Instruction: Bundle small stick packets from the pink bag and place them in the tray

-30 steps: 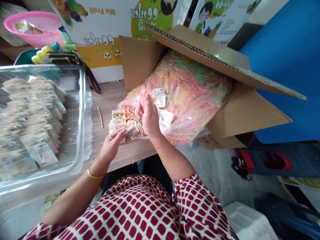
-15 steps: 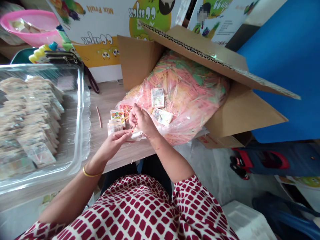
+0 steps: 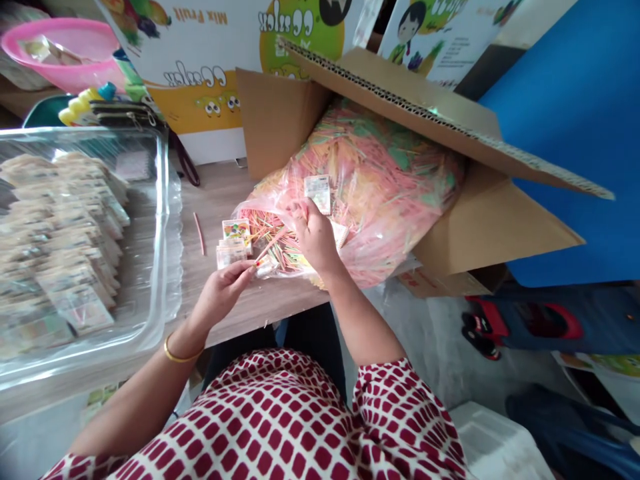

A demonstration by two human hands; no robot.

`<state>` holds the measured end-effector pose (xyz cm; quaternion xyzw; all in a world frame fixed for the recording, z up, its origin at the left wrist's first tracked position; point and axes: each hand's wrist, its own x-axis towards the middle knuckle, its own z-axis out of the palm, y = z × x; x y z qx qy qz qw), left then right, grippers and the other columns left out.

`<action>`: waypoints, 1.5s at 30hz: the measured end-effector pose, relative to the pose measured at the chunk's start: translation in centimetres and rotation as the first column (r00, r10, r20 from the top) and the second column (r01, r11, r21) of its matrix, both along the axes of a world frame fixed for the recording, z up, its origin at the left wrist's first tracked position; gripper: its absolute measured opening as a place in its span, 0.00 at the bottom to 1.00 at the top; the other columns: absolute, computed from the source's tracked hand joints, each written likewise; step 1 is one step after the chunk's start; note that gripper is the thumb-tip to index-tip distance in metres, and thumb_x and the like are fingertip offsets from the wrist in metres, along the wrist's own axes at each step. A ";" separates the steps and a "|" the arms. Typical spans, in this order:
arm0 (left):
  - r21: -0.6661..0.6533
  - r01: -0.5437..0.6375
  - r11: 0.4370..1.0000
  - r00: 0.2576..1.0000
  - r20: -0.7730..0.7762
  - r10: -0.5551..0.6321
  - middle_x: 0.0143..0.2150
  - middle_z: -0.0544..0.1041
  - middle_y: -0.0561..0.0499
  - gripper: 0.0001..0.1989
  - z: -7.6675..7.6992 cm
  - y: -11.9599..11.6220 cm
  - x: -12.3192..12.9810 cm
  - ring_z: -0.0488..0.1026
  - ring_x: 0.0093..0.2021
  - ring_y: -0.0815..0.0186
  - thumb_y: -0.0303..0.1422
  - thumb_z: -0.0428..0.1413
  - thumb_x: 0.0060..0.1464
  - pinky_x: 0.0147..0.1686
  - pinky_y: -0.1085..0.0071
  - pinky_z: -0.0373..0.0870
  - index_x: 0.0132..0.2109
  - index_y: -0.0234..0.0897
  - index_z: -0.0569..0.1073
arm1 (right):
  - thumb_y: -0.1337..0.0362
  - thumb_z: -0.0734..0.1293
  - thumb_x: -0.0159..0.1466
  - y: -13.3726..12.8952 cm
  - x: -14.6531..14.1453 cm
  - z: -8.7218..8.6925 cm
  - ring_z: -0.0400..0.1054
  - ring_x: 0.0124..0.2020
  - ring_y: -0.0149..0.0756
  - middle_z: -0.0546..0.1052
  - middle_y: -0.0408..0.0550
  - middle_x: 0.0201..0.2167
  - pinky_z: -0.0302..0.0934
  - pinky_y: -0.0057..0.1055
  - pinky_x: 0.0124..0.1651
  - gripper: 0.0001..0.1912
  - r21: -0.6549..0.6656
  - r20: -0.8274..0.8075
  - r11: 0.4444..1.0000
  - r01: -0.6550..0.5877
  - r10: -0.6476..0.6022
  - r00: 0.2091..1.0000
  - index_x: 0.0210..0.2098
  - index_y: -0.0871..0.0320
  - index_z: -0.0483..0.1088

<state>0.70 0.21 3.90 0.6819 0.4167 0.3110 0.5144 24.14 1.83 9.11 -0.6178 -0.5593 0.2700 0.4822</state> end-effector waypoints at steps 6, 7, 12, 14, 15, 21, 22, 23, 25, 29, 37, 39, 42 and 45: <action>0.206 0.017 0.978 0.994 -0.109 0.005 0.41 0.83 0.49 0.12 0.5 0.4 -0.8 0.79 0.42 0.62 0.37 0.53 0.67 0.44 0.69 0.72 0.44 0.39 0.80 | 0.69 0.62 0.72 -1.6 -1.3 1.2 0.75 0.43 0.41 0.83 0.52 0.44 0.63 0.34 0.43 0.16 -0.207 0.686 0.906 -0.370 0.404 0.605 0.57 0.57 0.73; 0.229 0.027 0.973 0.993 -0.120 0.001 0.42 0.83 0.48 0.11 0.6 0.4 -1.0 0.79 0.44 0.61 0.37 0.53 0.68 0.46 0.68 0.73 0.44 0.39 0.80 | 0.71 0.63 0.71 -1.5 -1.5 1.0 0.75 0.41 0.42 0.83 0.53 0.43 0.62 0.34 0.42 0.15 -0.241 0.718 0.889 -0.388 0.433 0.545 0.54 0.59 0.74; 0.309 0.026 0.951 0.989 -0.144 0.020 0.48 0.83 0.45 0.12 0.5 0.0 -1.1 0.79 0.53 0.58 0.37 0.52 0.69 0.54 0.66 0.73 0.45 0.40 0.80 | 0.72 0.65 0.67 -1.5 -2.0 -0.8 0.69 0.32 0.40 0.78 0.51 0.29 0.54 0.34 0.36 0.09 -0.274 0.673 0.866 -0.419 0.484 0.559 0.30 0.58 0.74; 0.335 0.021 0.942 0.987 -0.160 0.034 0.50 0.82 0.45 0.12 0.5 -0.2 -1.1 0.79 0.54 0.58 0.36 0.51 0.69 0.55 0.66 0.73 0.45 0.40 0.80 | 0.73 0.66 0.66 -1.6 -1.8 -1.7 0.67 0.31 0.40 0.77 0.49 0.28 0.53 0.34 0.35 0.10 -0.261 0.635 0.861 -0.437 0.494 0.594 0.29 0.56 0.72; 0.344 0.024 0.939 0.985 -0.167 0.037 0.50 0.82 0.45 0.12 0.5 -0.2 -1.1 0.79 0.54 0.58 0.36 0.51 0.69 0.55 0.66 0.73 0.45 0.40 0.80 | 0.73 0.66 0.65 -1.7 -1.7 -2.0 0.66 0.32 0.40 0.76 0.49 0.28 0.53 0.34 0.36 0.09 -0.248 0.619 0.859 -0.448 0.497 0.609 0.30 0.56 0.71; 0.356 0.107 0.928 0.988 -0.139 -0.061 0.48 0.83 0.44 0.11 1.2 -0.3 -0.8 0.81 0.50 0.58 0.36 0.53 0.68 0.54 0.65 0.75 0.45 0.40 0.80 | 0.62 0.63 0.69 -2.5 -2.2 -2.3 0.63 0.30 0.37 0.71 0.43 0.27 0.55 0.33 0.38 0.08 -0.156 0.309 0.873 -0.462 0.487 0.817 0.33 0.54 0.67; 0.367 0.117 0.923 0.989 -0.128 -0.074 0.49 0.83 0.43 0.11 1.3 -0.4 -0.6 0.81 0.50 0.59 0.36 0.53 0.68 0.54 0.65 0.75 0.45 0.40 0.80 | 0.60 0.61 0.71 -2.6 -2.6 -2.2 0.63 0.30 0.37 0.70 0.43 0.27 0.56 0.33 0.39 0.11 -0.136 0.210 0.887 -0.440 0.460 0.863 0.31 0.54 0.66; 0.385 0.120 0.915 0.990 -0.119 -0.079 0.49 0.83 0.43 0.11 1.4 -0.5 -0.3 0.81 0.50 0.59 0.35 0.53 0.67 0.54 0.65 0.75 0.46 0.39 0.80 | 0.59 0.59 0.72 -2.7 -3.2 -2.2 0.64 0.31 0.36 0.70 0.42 0.27 0.57 0.33 0.41 0.14 -0.115 0.102 0.902 -0.416 0.427 0.898 0.30 0.54 0.65; 0.422 0.113 0.900 0.991 -0.114 -0.071 0.51 0.83 0.43 0.10 1.5 -0.7 0.1 0.80 0.51 0.59 0.34 0.54 0.67 0.55 0.65 0.75 0.47 0.39 0.80 | 0.58 0.56 0.73 -2.9 -4.3 -2.4 0.66 0.34 0.36 0.70 0.43 0.28 0.59 0.33 0.45 0.18 -0.086 -0.106 0.931 -0.354 0.345 0.933 0.27 0.54 0.64; 0.406 0.100 0.908 0.994 -0.084 -0.071 0.50 0.83 0.43 0.11 1.9 -0.3 0.0 0.80 0.52 0.59 0.34 0.54 0.67 0.56 0.64 0.74 0.48 0.39 0.80 | 0.55 0.59 0.73 -2.9 -5.6 -2.8 0.66 0.35 0.35 0.72 0.42 0.29 0.60 0.33 0.47 0.18 -0.044 -0.243 0.979 -0.198 0.182 0.953 0.29 0.54 0.67; -0.124 0.165 0.978 0.982 0.112 -0.151 0.46 0.84 0.48 0.15 1.6 0.1 -1.3 0.79 0.48 0.59 0.43 0.57 0.65 0.54 0.64 0.73 0.49 0.41 0.83 | 0.45 0.64 0.70 -1.9 -3.7 -1.8 0.56 0.23 0.28 0.66 0.38 0.24 0.52 0.28 0.28 0.20 -0.172 -0.385 0.785 -0.595 0.502 0.774 0.37 0.56 0.74; -0.204 0.140 0.969 0.982 0.153 -0.109 0.44 0.84 0.47 0.16 1.2 -0.1 -1.0 0.78 0.46 0.60 0.45 0.59 0.63 0.53 0.64 0.74 0.48 0.39 0.83 | 0.43 0.65 0.69 -1.7 -3.4 -2.2 0.54 0.22 0.28 0.64 0.36 0.22 0.50 0.27 0.27 0.21 -0.161 -0.426 0.819 -0.551 0.446 0.787 0.34 0.55 0.71; -0.394 0.081 0.916 0.953 0.298 0.044 0.44 0.83 0.47 0.18 0.8 -0.2 -0.5 0.79 0.45 0.59 0.47 0.62 0.60 0.49 0.62 0.79 0.46 0.38 0.83 | 0.41 0.63 0.69 -1.2 -3.2 -3.0 0.51 0.19 0.28 0.58 0.34 0.19 0.48 0.27 0.24 0.23 -0.142 -0.529 0.921 -0.362 0.239 0.814 0.30 0.53 0.65; -0.528 0.013 0.849 0.893 0.389 0.228 0.49 0.83 0.46 0.18 0.7 0.1 -0.4 0.80 0.49 0.57 0.47 0.64 0.57 0.48 0.62 0.81 0.47 0.38 0.82 | 0.40 0.63 0.69 -0.7 -2.9 -3.3 0.58 0.22 0.29 0.63 0.38 0.21 0.56 0.27 0.27 0.25 -0.105 -0.598 0.958 -0.265 0.152 0.787 0.27 0.53 0.63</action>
